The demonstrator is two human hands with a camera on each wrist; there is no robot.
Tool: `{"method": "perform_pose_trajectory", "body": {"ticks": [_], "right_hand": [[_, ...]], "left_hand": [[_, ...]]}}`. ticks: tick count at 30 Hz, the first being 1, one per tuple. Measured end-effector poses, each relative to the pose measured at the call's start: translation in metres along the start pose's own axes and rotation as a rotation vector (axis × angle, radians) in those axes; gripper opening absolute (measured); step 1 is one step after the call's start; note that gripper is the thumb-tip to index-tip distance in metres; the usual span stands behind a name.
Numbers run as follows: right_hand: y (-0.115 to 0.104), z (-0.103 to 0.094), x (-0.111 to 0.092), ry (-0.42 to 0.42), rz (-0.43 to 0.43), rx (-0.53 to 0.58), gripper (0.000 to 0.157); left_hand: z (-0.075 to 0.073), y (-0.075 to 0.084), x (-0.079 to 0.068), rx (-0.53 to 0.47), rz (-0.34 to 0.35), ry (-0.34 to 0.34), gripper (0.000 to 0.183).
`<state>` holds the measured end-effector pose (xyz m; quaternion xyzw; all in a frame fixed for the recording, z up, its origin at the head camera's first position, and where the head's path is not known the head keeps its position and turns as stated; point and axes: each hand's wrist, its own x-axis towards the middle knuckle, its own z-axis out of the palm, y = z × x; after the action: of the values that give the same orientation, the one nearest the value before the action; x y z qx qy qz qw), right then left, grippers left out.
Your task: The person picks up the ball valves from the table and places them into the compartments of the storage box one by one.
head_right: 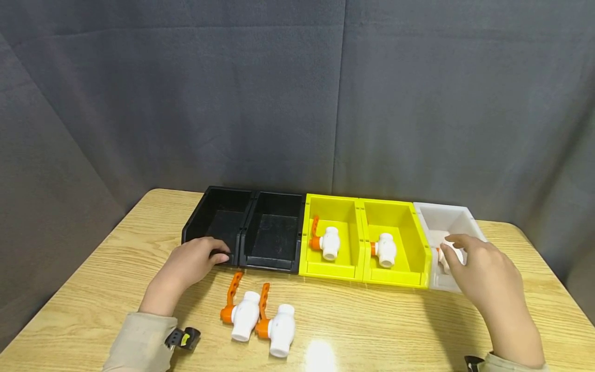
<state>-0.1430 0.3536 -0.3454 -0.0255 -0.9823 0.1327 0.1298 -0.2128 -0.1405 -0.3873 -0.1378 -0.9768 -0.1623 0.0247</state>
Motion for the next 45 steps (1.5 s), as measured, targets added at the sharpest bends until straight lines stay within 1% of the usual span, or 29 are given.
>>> {"method": "perform_pose_trajectory", "body": {"ticks": [8,16,19,25,29,33,37,42,45], "right_hand": [[0.014,0.000,-0.002,-0.134,0.031,-0.009,0.048],[0.027,0.002,0.000,-0.224,0.032,-0.013,0.050],[0.030,0.004,0.001,-0.252,0.033,-0.014,0.047],[0.033,0.009,0.002,-0.257,-0.011,-0.007,0.029],[0.035,0.014,0.002,-0.272,-0.055,0.013,0.019],[0.033,0.019,0.003,-0.281,-0.077,0.021,0.015],[0.033,0.020,0.006,-0.287,-0.068,0.014,0.012],[0.034,0.022,0.008,-0.274,-0.069,0.028,0.009],[0.035,0.025,0.008,-0.250,-0.085,0.055,0.007]], "left_hand": [[0.000,0.002,0.000,0.000,0.005,-0.005,0.020],[0.001,0.004,0.000,0.004,0.006,-0.005,0.019],[0.002,0.004,0.000,0.003,0.007,-0.001,0.019],[0.002,0.004,0.001,-0.001,0.011,0.003,0.019],[0.002,0.002,0.001,-0.020,0.006,-0.016,0.020],[0.000,-0.001,0.001,-0.051,-0.018,-0.035,0.021],[0.001,-0.004,0.001,-0.079,-0.023,-0.041,0.022],[0.003,-0.008,0.001,-0.126,-0.015,-0.037,0.023],[0.003,-0.010,0.001,-0.133,0.011,-0.018,0.022]]}}
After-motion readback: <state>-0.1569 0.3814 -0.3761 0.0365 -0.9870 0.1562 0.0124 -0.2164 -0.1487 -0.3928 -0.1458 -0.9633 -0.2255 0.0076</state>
